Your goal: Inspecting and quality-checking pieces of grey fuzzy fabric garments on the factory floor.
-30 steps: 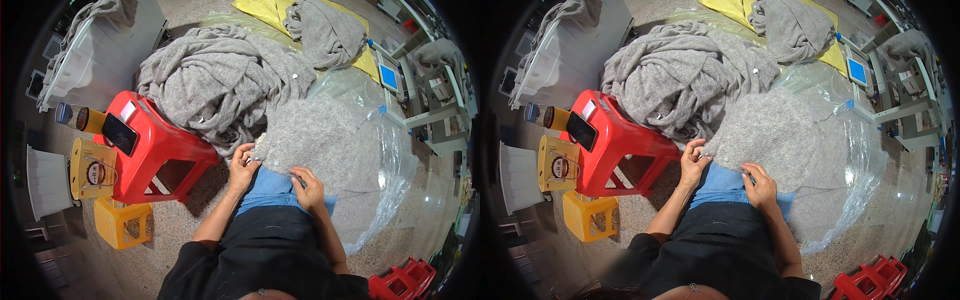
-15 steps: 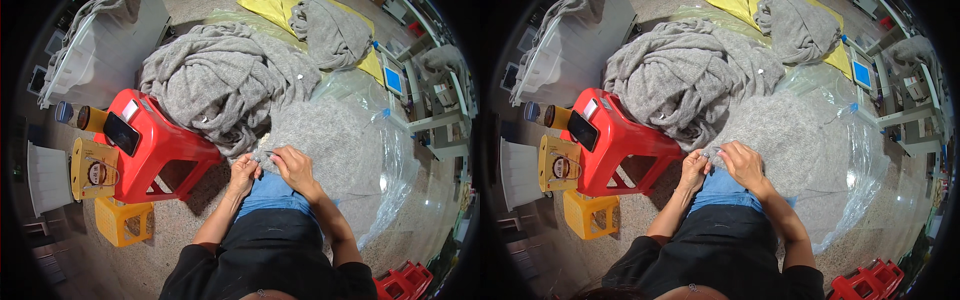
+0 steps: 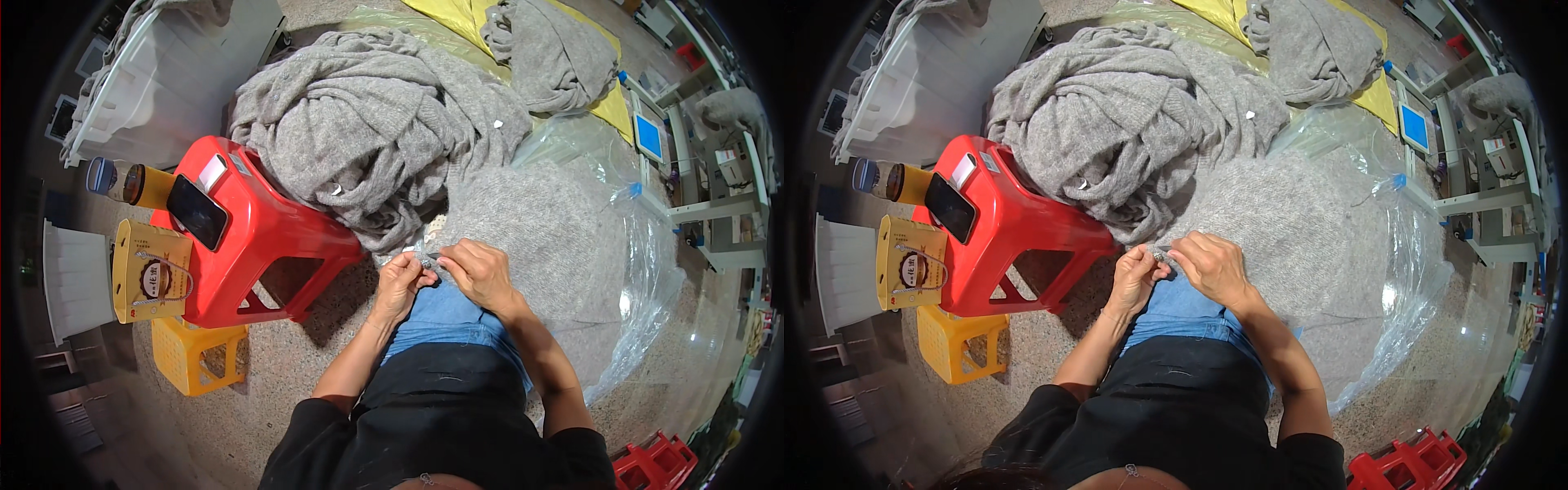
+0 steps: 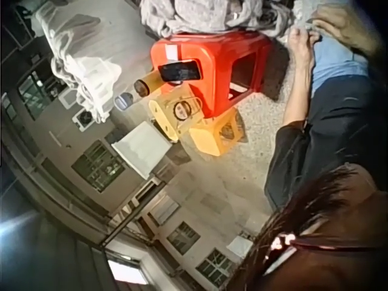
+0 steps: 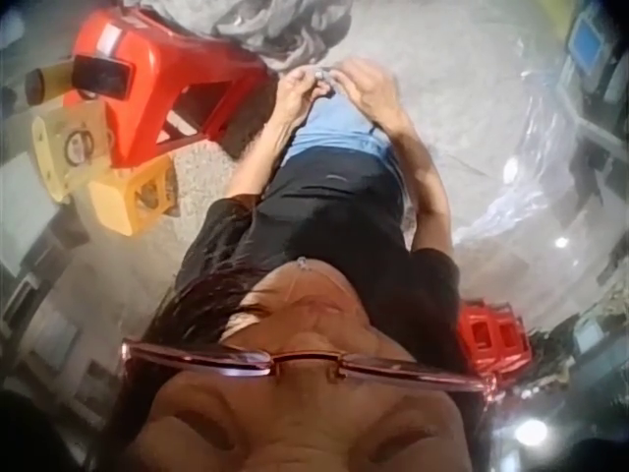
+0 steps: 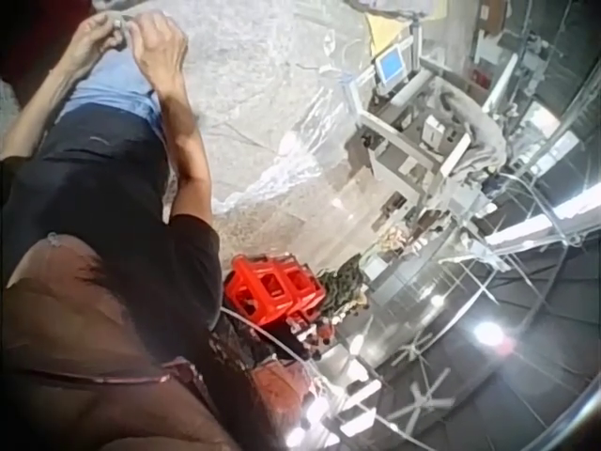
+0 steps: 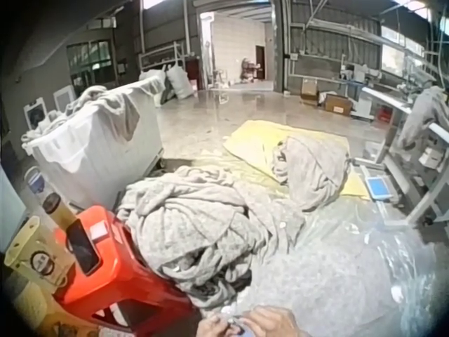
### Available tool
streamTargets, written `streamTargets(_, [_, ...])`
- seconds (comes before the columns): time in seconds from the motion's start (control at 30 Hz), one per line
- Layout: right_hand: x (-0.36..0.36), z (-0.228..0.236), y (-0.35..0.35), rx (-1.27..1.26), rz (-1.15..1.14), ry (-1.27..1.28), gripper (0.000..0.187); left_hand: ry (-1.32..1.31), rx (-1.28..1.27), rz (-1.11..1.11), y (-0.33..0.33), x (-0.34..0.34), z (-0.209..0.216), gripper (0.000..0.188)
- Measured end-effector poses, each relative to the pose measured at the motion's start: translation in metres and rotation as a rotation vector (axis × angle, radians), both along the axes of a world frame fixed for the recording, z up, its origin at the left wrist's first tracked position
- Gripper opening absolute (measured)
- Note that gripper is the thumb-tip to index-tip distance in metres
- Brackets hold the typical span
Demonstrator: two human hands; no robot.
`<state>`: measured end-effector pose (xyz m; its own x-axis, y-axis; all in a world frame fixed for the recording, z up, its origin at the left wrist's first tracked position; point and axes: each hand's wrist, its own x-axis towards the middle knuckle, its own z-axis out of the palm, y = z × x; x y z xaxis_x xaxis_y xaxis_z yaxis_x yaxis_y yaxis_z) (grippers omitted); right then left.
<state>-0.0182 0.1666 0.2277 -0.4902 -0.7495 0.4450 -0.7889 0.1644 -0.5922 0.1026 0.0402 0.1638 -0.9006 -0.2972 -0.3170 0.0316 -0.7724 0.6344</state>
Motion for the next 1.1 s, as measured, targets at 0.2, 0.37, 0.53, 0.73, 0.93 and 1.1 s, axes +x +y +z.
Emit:
streamTargets(0.2, [0.001,0.000,0.000,0.035,0.020,0.004,0.011,-0.010,-0.021,-0.001,0.000,0.000,0.000,0.018])
streamTargets(0.37, [0.004,-0.004,0.000,0.045,0.020,-0.020,0.008,0.032,-0.036,-0.005,0.001,0.000,0.004,0.019])
streamTargets(0.53, [0.026,-0.009,-0.002,-0.233,-0.019,-0.768,0.007,0.043,-0.096,0.036,0.000,-0.002,0.009,0.019])
streamTargets(0.73, [0.016,0.004,0.024,-0.491,0.113,-1.551,0.024,-0.029,-0.106,0.048,0.005,-0.001,0.002,0.017])
streamTargets(0.93, [0.018,0.006,0.023,-0.561,-0.092,-1.621,0.036,-0.046,-0.128,0.080,0.009,0.006,0.002,0.017])
streamTargets(1.1, [0.032,-0.007,0.007,-0.139,-0.167,-1.082,0.020,-0.011,-0.106,0.099,0.011,0.003,0.014,0.034])
